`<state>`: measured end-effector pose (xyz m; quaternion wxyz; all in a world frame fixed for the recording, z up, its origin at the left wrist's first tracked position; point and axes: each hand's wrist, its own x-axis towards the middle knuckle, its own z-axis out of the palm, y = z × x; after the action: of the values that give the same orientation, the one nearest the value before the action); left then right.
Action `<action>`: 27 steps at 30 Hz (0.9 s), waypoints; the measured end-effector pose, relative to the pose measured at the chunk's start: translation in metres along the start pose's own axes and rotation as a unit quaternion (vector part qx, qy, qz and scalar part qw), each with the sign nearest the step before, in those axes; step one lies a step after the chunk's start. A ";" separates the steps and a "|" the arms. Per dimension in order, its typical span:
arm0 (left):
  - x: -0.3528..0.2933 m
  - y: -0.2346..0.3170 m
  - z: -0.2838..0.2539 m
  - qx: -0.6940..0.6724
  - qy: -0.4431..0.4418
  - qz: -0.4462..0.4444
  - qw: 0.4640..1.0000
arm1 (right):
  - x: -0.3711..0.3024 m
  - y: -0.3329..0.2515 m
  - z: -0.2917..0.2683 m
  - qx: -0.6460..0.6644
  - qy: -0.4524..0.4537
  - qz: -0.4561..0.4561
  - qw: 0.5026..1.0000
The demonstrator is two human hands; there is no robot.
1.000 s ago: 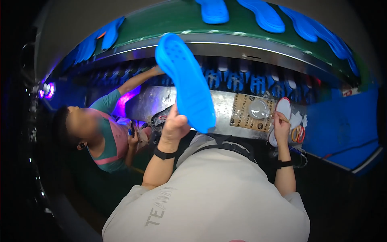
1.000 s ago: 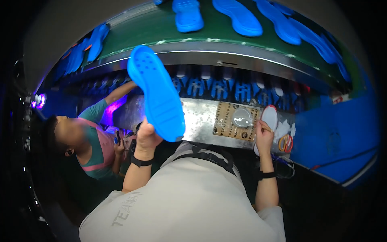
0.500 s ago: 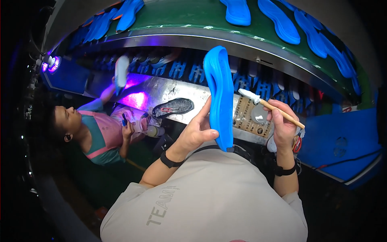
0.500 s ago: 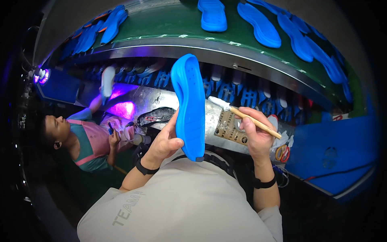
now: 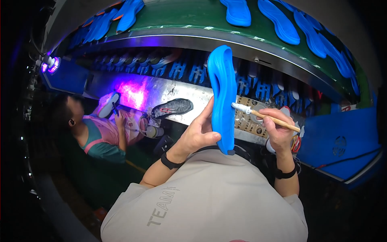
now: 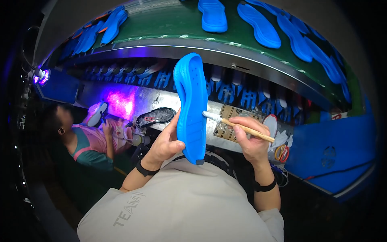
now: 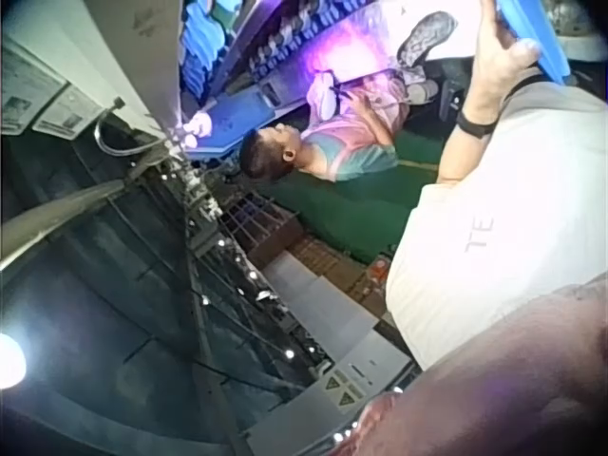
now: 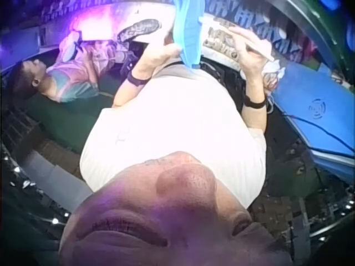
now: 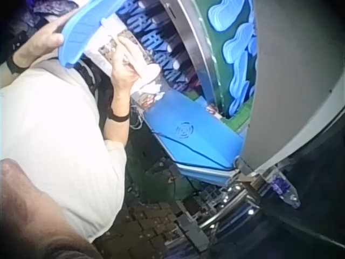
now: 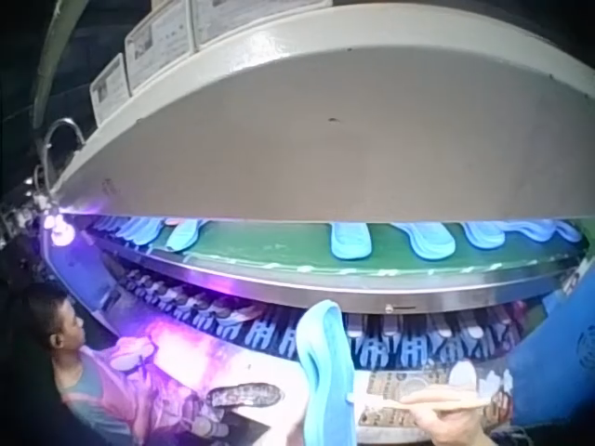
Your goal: Applying a liquid substance (glue or primer) to the surface of shoe outsoles using a brush.
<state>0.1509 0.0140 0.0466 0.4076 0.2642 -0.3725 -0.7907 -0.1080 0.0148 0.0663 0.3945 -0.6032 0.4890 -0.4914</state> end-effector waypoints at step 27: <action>-0.004 0.004 -0.012 0.027 -0.009 0.022 0.999 | -0.014 -0.019 0.004 -0.058 -0.061 -0.120 0.989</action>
<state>0.1634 0.0109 0.0432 0.4148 0.2597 -0.4029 -0.7734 -0.1006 0.0329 0.0806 0.3261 -0.7084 0.4157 -0.4680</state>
